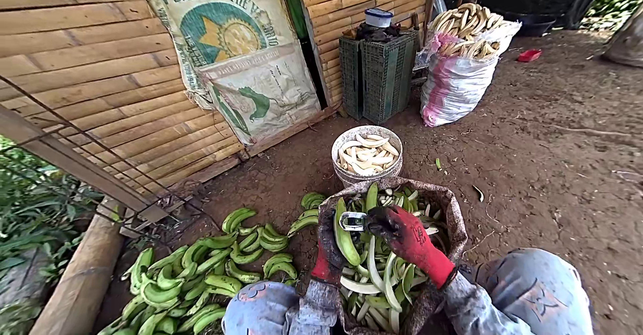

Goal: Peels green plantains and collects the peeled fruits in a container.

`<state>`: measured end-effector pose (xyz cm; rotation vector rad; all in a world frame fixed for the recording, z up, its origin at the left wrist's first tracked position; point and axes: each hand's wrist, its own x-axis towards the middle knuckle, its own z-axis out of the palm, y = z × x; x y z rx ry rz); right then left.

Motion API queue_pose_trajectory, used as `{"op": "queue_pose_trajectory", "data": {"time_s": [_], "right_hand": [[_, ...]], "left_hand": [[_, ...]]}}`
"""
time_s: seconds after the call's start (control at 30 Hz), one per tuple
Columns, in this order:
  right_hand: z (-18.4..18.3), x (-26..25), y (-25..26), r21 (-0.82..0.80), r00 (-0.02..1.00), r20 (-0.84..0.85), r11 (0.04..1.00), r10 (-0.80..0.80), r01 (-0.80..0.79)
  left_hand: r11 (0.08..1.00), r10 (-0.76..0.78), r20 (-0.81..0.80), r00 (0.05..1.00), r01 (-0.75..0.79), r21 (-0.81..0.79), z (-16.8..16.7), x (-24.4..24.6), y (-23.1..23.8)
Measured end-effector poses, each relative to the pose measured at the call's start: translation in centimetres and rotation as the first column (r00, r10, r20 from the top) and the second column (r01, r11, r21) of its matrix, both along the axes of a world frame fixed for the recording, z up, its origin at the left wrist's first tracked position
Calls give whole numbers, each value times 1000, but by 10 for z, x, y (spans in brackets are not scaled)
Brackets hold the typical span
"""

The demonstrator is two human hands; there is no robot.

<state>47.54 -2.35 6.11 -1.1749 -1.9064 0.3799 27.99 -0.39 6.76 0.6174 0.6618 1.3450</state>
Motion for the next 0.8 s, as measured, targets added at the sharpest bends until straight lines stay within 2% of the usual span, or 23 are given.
{"op": "queue_pose_trajectory", "data": {"time_s": [0.03, 0.1, 0.13, 0.17, 0.23, 0.33, 0.43, 0.53, 0.6, 0.67, 0.73, 0.8], "right_hand": [[-2, 0, -3, 91, 996, 39, 992, 79, -82], [-7, 2, -6, 186, 979, 125, 965, 164, -185], [-8, 3, -6, 211, 973, 156, 957, 170, -201], [-7, 5, -5, 235, 970, 186, 951, 157, -199], [-3, 9, -2, 291, 961, 255, 940, 104, -179], [-5, 4, -4, 336, 935, 349, 924, 59, -184], [-12, -7, -11, 329, 935, 353, 930, 40, -164], [-10, -20, -13, 334, 943, 334, 935, 4, -122], [-2, -26, -14, 264, 945, 327, 958, 24, -115], [2, -28, -12, 158, 947, 316, 981, 55, -109], [3, -26, -8, -17, 968, 245, 999, 53, -50], [8, -26, 3, -238, 987, 162, 970, -16, 55]], "left_hand": [[999, -27, 215, 976, 31, -13, -1, -4, 5], [988, -85, 543, 835, 140, -60, -2, -9, 9], [980, -104, 617, 780, 186, -69, -4, -11, 9], [975, -115, 626, 771, 208, -77, -5, -12, 10], [977, -122, 562, 818, 198, -76, -5, -11, 10], [994, -11, 336, 942, 47, -101, 7, -6, 3], [996, 50, 181, 982, -35, -87, 15, -12, 2], [996, 44, 237, 970, -23, -90, 14, -15, 2], [990, 111, 158, 981, -95, -108, 10, -10, -1], [978, 194, -64, 979, -198, -62, 8, -6, -3], [971, 240, -369, 898, -228, 77, 8, -3, -8], [970, 236, -561, 794, -158, 184, 7, 1, -10]]}}
